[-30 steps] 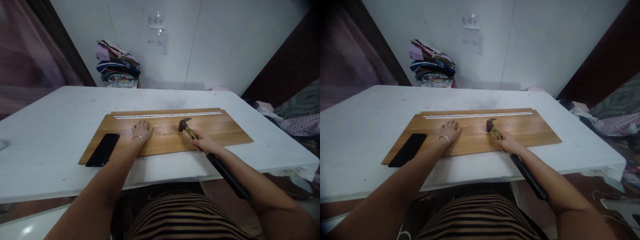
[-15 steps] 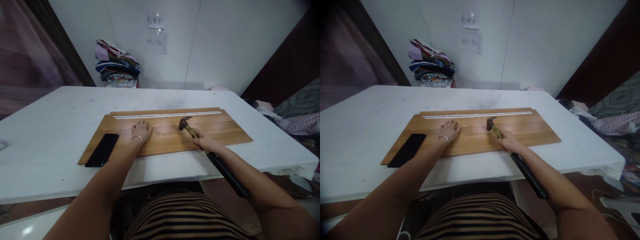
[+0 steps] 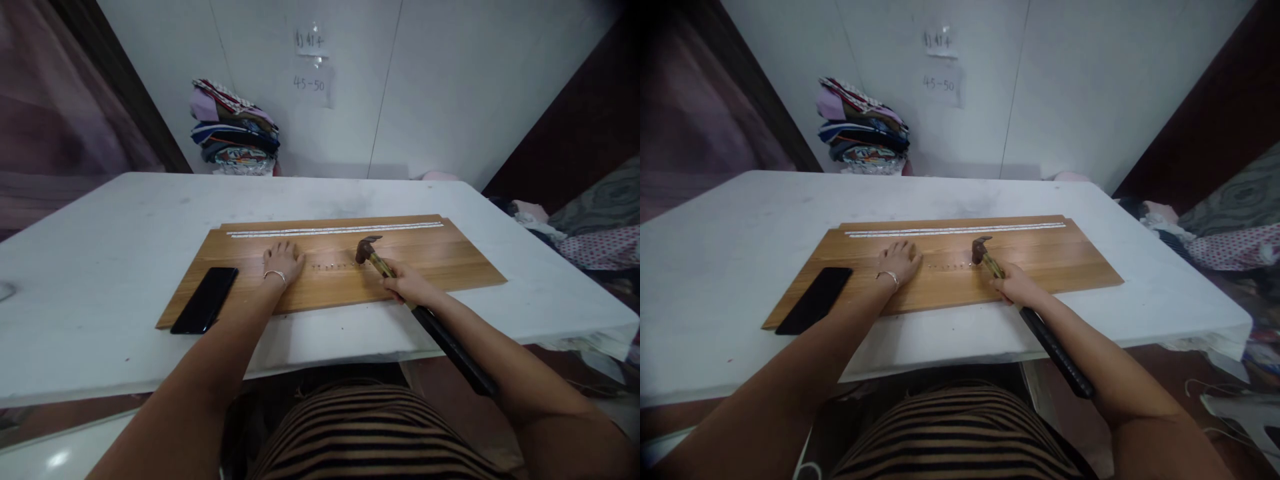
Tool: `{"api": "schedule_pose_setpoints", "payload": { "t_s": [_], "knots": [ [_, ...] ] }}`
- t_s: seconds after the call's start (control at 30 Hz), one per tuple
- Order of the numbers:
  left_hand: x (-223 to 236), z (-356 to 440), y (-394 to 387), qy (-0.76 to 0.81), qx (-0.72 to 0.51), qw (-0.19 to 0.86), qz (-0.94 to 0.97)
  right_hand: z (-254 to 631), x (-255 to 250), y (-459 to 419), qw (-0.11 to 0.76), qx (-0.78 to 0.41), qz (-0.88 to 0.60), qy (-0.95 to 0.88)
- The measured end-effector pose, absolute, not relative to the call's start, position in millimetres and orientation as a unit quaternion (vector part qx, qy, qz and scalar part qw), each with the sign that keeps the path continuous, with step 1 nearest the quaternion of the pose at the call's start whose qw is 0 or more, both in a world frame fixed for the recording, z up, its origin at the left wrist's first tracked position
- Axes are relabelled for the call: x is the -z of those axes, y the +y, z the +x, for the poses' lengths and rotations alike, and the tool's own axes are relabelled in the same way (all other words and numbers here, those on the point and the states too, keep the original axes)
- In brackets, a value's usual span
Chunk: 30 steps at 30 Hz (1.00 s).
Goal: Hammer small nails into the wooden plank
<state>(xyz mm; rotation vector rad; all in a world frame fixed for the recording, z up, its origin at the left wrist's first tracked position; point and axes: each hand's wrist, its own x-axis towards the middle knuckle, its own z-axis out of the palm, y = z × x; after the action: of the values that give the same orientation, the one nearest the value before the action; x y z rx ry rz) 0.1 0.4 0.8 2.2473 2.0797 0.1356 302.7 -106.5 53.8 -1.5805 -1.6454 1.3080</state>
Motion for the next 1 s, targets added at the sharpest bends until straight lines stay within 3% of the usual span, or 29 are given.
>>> {"api": "schedule_pose_setpoints", "payload": {
  "t_s": [1.0],
  "knots": [
    [1.7,-0.6,1.5,0.677,-0.051,0.04,0.733,303.4,-58.0,-108.8,0.262,-0.474,-0.586,-0.602]
  ]
}}
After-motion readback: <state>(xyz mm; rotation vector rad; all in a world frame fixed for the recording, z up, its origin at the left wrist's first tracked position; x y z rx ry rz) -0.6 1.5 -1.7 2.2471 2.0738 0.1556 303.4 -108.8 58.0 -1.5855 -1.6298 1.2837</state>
